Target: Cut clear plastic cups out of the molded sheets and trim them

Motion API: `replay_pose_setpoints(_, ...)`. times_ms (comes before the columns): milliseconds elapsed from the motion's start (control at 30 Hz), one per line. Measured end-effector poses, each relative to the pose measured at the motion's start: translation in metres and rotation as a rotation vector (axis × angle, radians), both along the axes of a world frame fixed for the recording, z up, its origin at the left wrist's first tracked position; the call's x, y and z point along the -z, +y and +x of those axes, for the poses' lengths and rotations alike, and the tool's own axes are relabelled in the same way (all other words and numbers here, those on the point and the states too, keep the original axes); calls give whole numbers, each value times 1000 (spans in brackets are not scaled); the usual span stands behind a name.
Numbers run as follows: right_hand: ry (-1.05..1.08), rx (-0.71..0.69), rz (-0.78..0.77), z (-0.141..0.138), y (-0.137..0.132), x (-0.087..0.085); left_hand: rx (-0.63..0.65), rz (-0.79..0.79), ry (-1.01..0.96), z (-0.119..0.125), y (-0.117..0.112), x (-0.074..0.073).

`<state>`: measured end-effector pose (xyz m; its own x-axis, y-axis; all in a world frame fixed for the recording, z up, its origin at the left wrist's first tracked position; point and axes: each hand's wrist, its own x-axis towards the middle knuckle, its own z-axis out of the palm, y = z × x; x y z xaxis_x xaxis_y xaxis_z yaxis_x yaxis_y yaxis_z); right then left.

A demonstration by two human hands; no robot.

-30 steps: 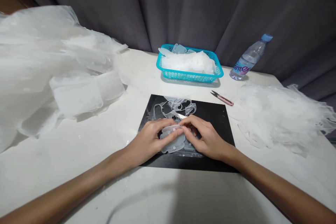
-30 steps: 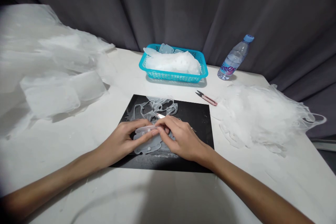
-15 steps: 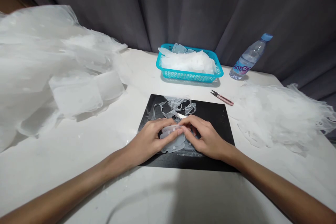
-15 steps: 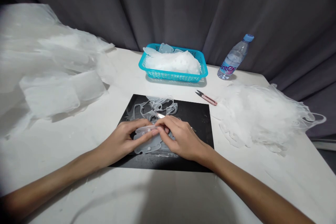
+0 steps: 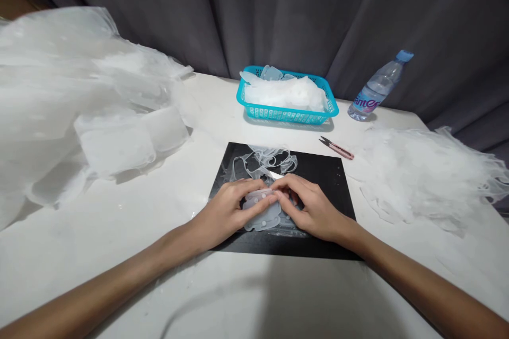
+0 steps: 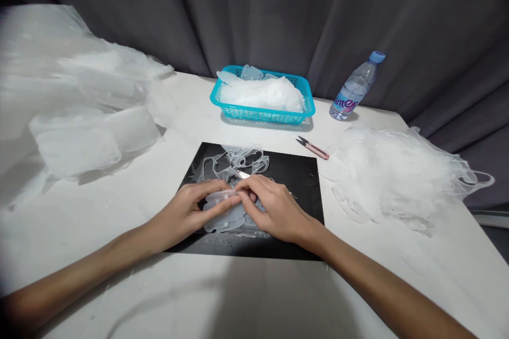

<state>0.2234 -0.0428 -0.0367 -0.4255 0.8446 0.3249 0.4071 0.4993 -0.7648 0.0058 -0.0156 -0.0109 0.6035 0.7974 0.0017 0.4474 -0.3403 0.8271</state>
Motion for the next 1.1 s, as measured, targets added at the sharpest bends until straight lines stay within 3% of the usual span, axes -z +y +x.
replay_pose_setpoints(1100, -21, 4, -5, -1, 1, -5, 7, 36, 31, -1, 1, 4)
